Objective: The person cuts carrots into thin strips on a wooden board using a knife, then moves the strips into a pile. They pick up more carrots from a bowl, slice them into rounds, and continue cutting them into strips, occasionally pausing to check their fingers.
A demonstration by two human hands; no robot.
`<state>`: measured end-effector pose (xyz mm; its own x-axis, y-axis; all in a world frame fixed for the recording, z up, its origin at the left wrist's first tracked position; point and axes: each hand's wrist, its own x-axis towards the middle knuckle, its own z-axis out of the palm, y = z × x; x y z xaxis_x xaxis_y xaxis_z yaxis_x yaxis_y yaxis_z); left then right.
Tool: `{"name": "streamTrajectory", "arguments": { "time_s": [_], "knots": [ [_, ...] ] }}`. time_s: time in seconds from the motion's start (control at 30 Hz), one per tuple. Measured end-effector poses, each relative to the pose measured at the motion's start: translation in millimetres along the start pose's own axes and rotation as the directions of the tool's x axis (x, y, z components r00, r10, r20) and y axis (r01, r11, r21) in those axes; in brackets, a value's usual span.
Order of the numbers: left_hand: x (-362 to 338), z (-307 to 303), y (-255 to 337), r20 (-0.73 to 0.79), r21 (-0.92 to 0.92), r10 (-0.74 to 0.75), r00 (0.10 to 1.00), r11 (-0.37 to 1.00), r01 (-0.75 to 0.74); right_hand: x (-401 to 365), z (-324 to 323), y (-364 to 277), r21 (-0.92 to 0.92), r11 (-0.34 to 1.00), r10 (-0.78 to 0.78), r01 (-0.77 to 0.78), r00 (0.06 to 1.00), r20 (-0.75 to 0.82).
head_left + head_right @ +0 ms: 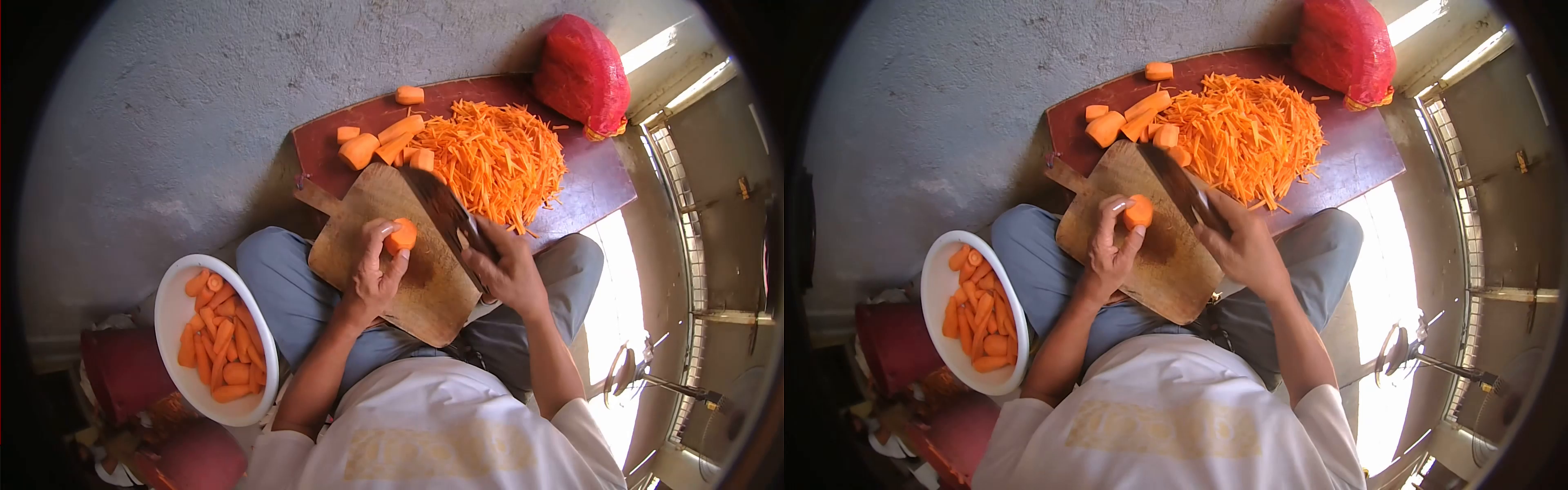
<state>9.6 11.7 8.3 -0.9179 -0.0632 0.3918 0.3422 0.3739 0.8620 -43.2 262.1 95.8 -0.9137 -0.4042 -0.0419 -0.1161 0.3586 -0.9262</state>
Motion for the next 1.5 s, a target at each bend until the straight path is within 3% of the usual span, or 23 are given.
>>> {"name": "streamTrajectory", "arguments": {
  "time_s": [0.13, 0.27, 0.47, 0.57, 0.67, 0.77, 0.9, 1.07, 1.17, 1.5],
  "knots": [
    [-10.3, -3.5, -5.6, -0.036, 0.229, 0.025, 0.999, 0.973, -0.016, -35.1, -0.7, 7.6, -0.173, 0.985, -0.010, 0.025, 0.996, 0.090],
    [-13.2, -4.0, -1.4, -0.036, 0.244, -0.012, 0.999, 0.970, 0.020, -57.3, 0.0, -3.1, -0.226, 0.974, 0.062, -0.031, 0.990, 0.129],
    [-11.6, -4.0, -8.0, 0.048, 0.324, 0.077, 0.996, 0.942, -0.088, -65.7, 8.0, -21.0, -0.299, 0.942, -0.113, 0.150, 0.984, 0.137],
    [-4.8, -6.6, 1.8, 0.081, 0.387, 0.133, 0.988, 0.909, -0.155, -64.6, 7.4, -33.0, -0.336, 0.932, -0.077, 0.138, 0.979, 0.190],
    [-6.0, -6.9, -4.1, 0.086, 0.408, 0.150, 0.985, 0.897, -0.172, -64.8, 5.8, -41.4, -0.348, 0.933, -0.022, 0.097, 0.977, 0.211],
    [-11.2, -5.3, -6.2, 0.089, 0.281, 0.102, 0.991, 0.952, -0.124, -64.5, -0.9, -51.9, -0.378, 0.922, 0.008, 0.085, 0.971, 0.238],
    [-3.0, -2.4, -0.6, 0.169, 0.353, 0.243, 0.955, 0.890, -0.289, -63.1, -3.4, -54.1, -0.407, 0.905, -0.019, 0.120, 0.970, 0.244],
    [-4.6, -2.4, -4.1, 0.204, 0.379, 0.202, 0.958, 0.886, -0.267, -63.7, -4.4, -55.4, -0.450, 0.874, -0.075, 0.185, 0.965, 0.251],
    [-5.6, -3.5, -6.1, 0.232, 0.397, 0.199, 0.952, 0.874, -0.280, -63.3, -6.9, -60.2, -0.475, 0.864, -0.028, 0.167, 0.958, 0.285],
    [-6.6, -1.8, -10.5, 0.201, 0.393, 0.210, 0.957, 0.878, -0.275, -57.1, -11.9, -45.0, -0.221, 0.975, 0.061, -0.008, 0.970, 0.237]
  ]
}}
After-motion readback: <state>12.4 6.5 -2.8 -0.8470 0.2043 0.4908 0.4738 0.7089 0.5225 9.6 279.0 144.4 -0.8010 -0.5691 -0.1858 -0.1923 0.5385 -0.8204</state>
